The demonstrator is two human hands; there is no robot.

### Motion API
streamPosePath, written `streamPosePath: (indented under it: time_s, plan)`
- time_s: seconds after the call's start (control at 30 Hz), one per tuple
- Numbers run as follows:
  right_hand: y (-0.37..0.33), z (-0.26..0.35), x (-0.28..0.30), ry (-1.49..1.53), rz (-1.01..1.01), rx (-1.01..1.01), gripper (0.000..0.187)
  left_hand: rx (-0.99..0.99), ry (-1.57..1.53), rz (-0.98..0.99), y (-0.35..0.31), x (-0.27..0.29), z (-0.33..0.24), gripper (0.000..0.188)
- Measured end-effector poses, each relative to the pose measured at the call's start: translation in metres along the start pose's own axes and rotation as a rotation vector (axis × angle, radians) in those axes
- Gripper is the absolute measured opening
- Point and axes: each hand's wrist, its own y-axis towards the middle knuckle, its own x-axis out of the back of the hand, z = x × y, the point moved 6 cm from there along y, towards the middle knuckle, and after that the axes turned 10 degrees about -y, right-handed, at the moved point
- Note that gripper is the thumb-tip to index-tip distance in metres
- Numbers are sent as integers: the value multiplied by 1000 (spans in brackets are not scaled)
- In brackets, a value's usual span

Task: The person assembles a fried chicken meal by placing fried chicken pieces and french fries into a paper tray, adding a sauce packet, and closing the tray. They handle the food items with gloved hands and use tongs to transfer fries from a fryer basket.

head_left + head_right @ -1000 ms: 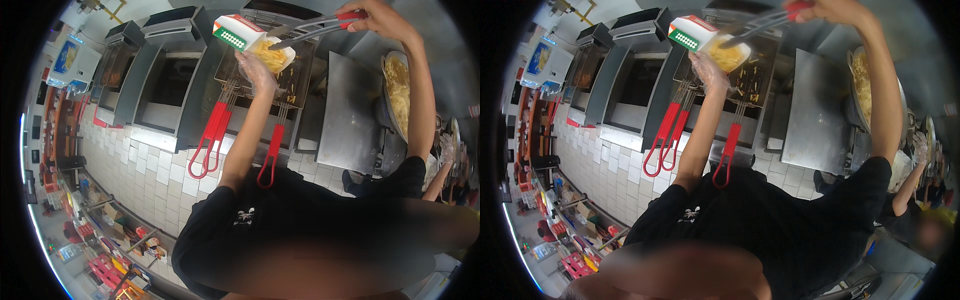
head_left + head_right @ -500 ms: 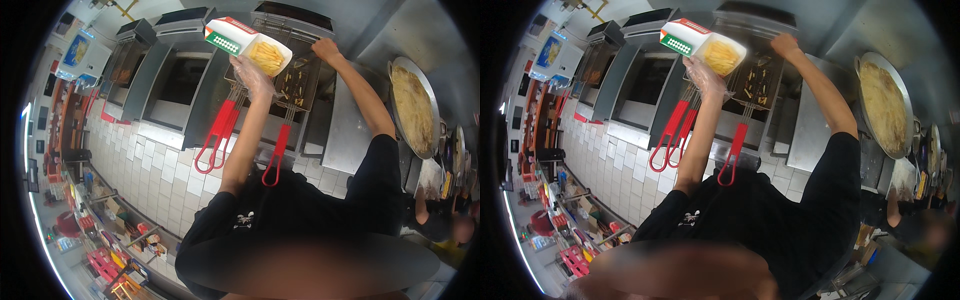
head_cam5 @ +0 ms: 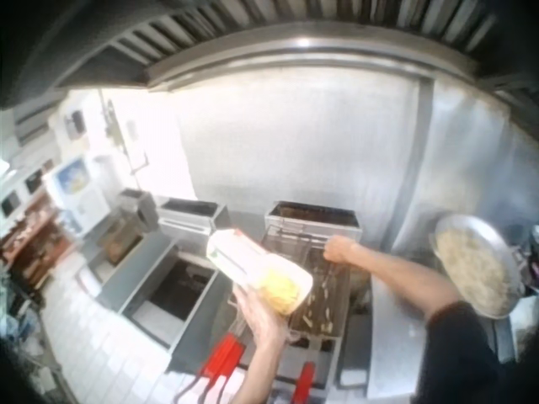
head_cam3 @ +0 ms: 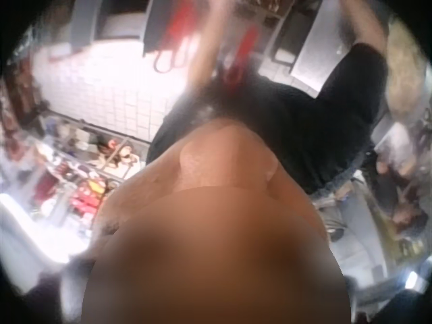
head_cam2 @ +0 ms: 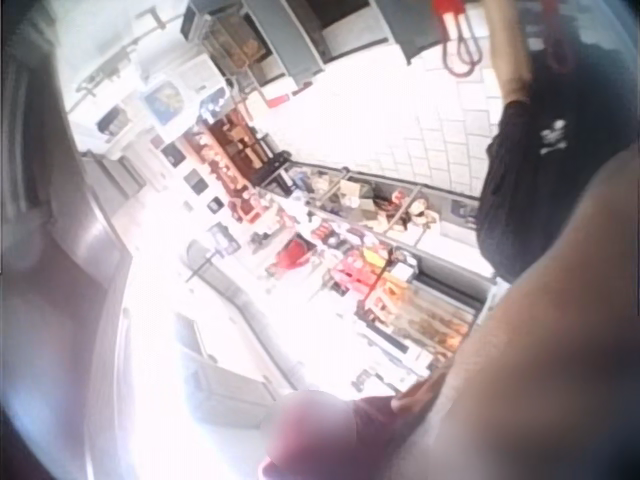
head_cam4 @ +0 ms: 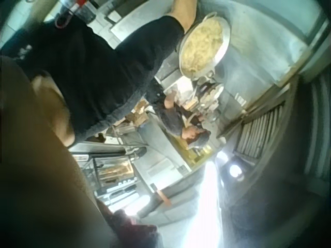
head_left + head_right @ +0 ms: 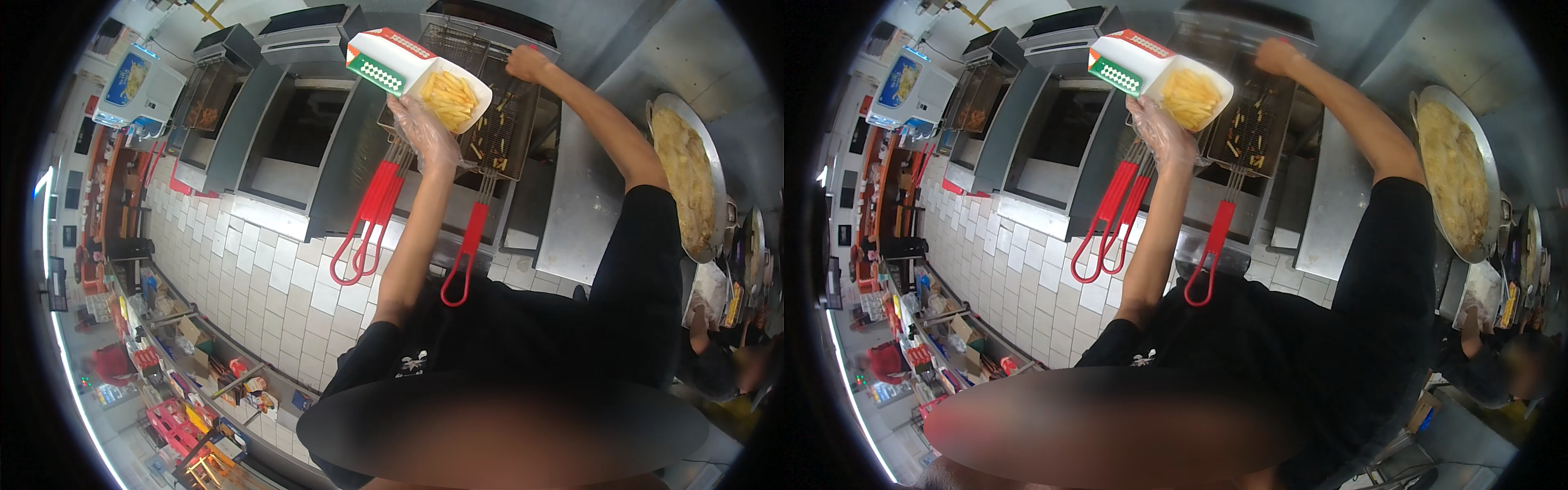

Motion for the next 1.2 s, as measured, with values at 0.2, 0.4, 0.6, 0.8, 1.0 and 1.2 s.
streamPosePath:
  time_s: [0.2,0.4,0.6,0.8,1.0,1.2]
  plan:
    - [-26,-3,-1,57,83,-65,13,-33,7,-36,1,5,0,47]
    - [-114,-89,58,395,-20,-299,21,-76,108,-22,3,2,2,46]
    - [-234,-175,223,962,-26,-521,29,-54,135,23,3,-4,19,45]
    - [-231,-125,328,734,240,-409,26,65,136,26,-7,-8,29,46]
    - [-252,-112,261,668,-82,-593,27,86,130,-68,-8,-5,11,52]
    - [-142,41,152,791,230,-466,20,62,110,-131,-14,-13,-3,46]
